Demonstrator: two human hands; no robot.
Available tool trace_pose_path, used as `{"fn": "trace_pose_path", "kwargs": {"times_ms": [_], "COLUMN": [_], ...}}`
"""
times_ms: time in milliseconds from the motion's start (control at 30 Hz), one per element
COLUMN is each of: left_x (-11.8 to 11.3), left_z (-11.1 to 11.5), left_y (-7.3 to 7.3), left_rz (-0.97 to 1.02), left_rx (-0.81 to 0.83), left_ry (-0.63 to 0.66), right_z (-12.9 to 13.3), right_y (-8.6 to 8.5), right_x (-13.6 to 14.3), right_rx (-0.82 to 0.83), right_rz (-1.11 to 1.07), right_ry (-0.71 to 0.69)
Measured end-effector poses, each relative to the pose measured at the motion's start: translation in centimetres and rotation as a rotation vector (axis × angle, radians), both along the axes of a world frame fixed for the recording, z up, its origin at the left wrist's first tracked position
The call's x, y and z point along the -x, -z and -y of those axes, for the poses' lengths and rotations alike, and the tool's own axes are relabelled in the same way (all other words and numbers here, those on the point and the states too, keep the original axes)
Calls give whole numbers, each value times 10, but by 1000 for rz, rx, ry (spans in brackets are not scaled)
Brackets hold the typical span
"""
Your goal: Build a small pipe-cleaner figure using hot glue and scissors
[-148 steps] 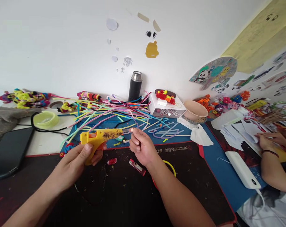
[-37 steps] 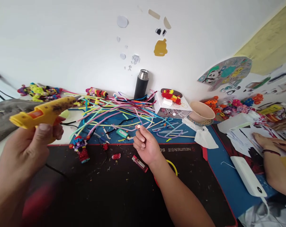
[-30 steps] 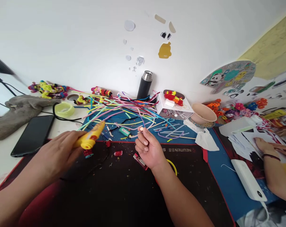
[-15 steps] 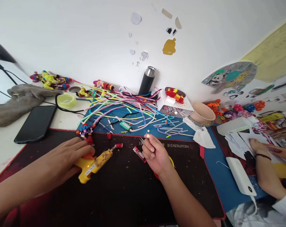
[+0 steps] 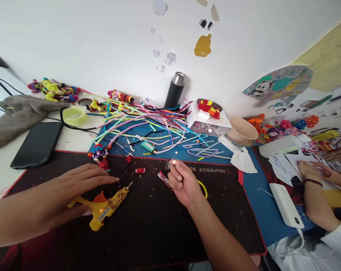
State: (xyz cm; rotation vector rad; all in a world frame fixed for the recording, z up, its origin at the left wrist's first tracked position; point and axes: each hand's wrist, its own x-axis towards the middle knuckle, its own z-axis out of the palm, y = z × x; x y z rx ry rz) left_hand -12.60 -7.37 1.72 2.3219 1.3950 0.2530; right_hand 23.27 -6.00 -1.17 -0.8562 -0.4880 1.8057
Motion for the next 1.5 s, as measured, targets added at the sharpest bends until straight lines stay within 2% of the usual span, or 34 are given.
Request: {"fn": "trace_pose_path", "kwargs": {"times_ms": [67, 133, 167, 267, 367, 433, 533, 700, 767, 867, 967, 1033, 1200, 1400, 1500], "left_x": [-16, -40, -53, -83, -96, -98, -100, -99, -99, -103, -110, -115, -118, -109, -108], "left_z": [-14, -33, -42, -60, -64, -63, -61, -64, -67, -73, -81, -86, -93, -91, -90], "left_y": [-15, -23, -22, -4, 17, 25, 31, 29, 19, -5, -27, -33, -25, -11, -8], "left_rz": [78, 73, 67, 1, -68, -74, -47, 66, 169, 300, 405, 478, 619, 692, 691], "left_rx": [65, 25, -16, -73, -155, -166, -138, -66, 14, 127, 173, 172, 180, 229, 255], "left_ry": [154, 119, 103, 134, 156, 176, 198, 191, 101, -70, -104, -107, -179, -280, -278], "right_z": [1, 3, 4, 6, 5, 4, 2, 1, 0, -8, -23, -36, -61, -61, -59], "right_y": [4, 6, 5, -2, -13, -17, -14, 1, 5, 4, -4, -11, -20, -4, 2], "right_x": [1, 3, 4, 6, 3, -3, -12, -8, 0, 12, 21, 26, 36, 40, 39], "right_rx": [5, 16, 21, 14, -20, -27, -18, -14, -25, -47, -95, -152, -252, -239, -255], "right_rz": [8, 21, 30, 50, 59, 64, 64, 92, 117, 160, 213, 254, 321, 339, 351], "right_ry": [-11, -25, -32, -46, -32, 1, 36, 1, -25, -49, -48, -21, 107, 135, 130]}}
